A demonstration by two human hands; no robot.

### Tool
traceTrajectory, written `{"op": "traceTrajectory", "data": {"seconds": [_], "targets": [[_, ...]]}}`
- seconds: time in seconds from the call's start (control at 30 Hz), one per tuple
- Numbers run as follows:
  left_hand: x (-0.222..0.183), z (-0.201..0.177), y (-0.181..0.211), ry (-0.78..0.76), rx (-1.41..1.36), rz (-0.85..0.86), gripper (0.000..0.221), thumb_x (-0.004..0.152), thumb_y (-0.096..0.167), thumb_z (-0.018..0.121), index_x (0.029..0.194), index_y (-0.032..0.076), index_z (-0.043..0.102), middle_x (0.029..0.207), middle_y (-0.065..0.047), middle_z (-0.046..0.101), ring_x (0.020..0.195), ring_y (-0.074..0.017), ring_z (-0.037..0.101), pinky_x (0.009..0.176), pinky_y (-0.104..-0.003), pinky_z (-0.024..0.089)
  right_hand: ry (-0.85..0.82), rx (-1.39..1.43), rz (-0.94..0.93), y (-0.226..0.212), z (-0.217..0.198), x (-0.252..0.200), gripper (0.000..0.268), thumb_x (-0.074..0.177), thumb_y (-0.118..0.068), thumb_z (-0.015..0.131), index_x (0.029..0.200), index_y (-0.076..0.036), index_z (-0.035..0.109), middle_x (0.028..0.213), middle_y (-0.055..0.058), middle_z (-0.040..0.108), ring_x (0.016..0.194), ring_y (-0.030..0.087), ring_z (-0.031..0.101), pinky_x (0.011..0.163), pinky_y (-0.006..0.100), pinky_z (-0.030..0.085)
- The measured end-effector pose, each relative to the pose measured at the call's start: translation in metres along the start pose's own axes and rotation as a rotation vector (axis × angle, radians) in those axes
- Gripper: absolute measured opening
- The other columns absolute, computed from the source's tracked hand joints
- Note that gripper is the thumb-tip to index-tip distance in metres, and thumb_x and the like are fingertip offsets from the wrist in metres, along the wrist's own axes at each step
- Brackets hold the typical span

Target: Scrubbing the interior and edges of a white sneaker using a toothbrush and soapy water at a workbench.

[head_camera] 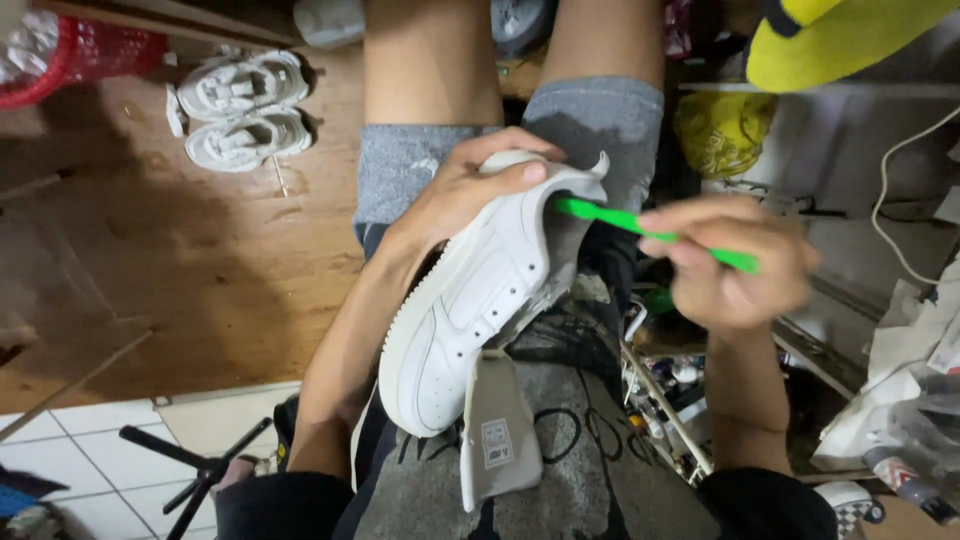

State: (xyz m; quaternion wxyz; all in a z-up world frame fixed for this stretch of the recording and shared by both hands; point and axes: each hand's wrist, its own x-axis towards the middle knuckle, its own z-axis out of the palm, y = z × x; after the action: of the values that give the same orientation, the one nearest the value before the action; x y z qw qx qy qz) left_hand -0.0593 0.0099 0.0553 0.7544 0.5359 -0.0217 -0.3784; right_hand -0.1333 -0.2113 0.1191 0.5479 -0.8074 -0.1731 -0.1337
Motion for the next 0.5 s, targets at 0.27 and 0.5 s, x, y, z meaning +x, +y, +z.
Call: {"op": "traceTrajectory", "data": {"seconds": [0.27, 0.5], "targets": [[0.003, -0.002, -0.007, -0.05, 0.015, 0.024, 0.024, 0.079, 0.031, 0.075, 0.096, 0.015, 0.07, 0.076, -0.003, 0.058, 0.074, -0.0128, 0.053, 0.069, -0.027, 0.043, -0.103, 0.007, 0.046, -0.006, 0.01, 0.012, 0.023, 0.087, -0.003, 0.063, 0.066, 0.002, 0.054, 0.074, 0.019, 0.067, 0.052, 0.026, 0.062, 0.049, 0.034, 0.051], [0.005, -0.003, -0.006, -0.079, 0.033, 0.046, 0.022, 0.079, 0.029, 0.075, 0.096, 0.015, 0.07, 0.072, -0.002, 0.056, 0.069, -0.0107, 0.051, 0.065, -0.025, 0.041, -0.13, -0.13, 0.206, -0.01, 0.005, 0.008, 0.034, 0.096, -0.019, 0.054, 0.069, -0.001, 0.064, 0.075, 0.013, 0.068, 0.065, 0.03, 0.064, 0.065, 0.038, 0.051]]}}
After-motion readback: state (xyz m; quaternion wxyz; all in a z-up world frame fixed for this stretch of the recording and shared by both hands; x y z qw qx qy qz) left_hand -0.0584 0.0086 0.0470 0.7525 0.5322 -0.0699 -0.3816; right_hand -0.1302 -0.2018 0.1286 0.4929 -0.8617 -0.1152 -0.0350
